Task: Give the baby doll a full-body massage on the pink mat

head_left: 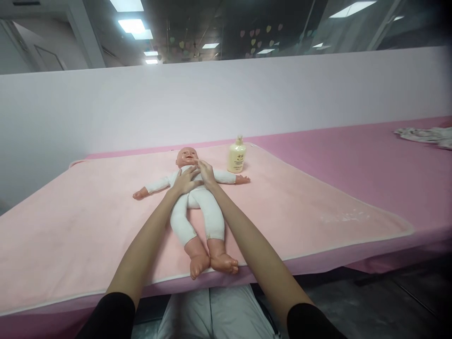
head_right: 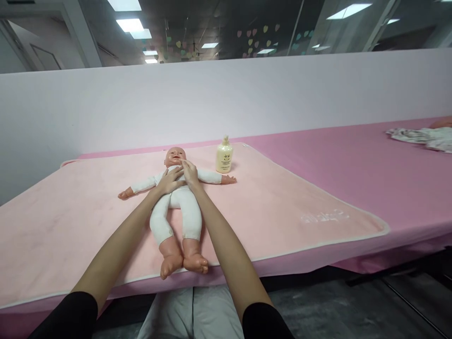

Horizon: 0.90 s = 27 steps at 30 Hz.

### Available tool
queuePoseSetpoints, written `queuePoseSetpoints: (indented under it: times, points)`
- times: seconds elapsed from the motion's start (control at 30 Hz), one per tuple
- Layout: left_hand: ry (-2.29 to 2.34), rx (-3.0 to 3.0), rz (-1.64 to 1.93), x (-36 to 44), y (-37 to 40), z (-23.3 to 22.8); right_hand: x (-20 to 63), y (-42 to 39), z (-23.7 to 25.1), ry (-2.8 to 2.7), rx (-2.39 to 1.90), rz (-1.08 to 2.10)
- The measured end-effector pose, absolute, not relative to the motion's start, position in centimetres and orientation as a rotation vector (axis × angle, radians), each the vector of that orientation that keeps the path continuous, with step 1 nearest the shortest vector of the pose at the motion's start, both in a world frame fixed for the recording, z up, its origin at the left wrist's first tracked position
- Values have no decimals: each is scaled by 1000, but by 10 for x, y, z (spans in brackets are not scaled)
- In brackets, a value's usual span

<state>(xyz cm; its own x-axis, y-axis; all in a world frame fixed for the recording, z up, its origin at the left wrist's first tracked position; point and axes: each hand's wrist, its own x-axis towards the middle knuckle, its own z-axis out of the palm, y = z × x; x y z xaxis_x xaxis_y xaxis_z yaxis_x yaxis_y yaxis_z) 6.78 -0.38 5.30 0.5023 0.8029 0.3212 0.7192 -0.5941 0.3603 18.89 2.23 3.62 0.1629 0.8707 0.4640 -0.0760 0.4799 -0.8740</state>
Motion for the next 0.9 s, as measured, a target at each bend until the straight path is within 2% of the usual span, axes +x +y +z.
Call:
queuePoseSetpoints:
  times: [0.17,0.37,0.7,0.9]
  points:
    - [1539,2333,866,59,2,47,187,13,28,-1166,-781,770]
    - [1528,2119,1108,38,2,27,182,-19,39,-1507,-792,835]
    - [1573,1869,1302,29,-7,17,172,-29,43,-2303,-1143,272]
    - [1566,1936,1366,31,-13,18,162,-25,44,-2101,-1641,110]
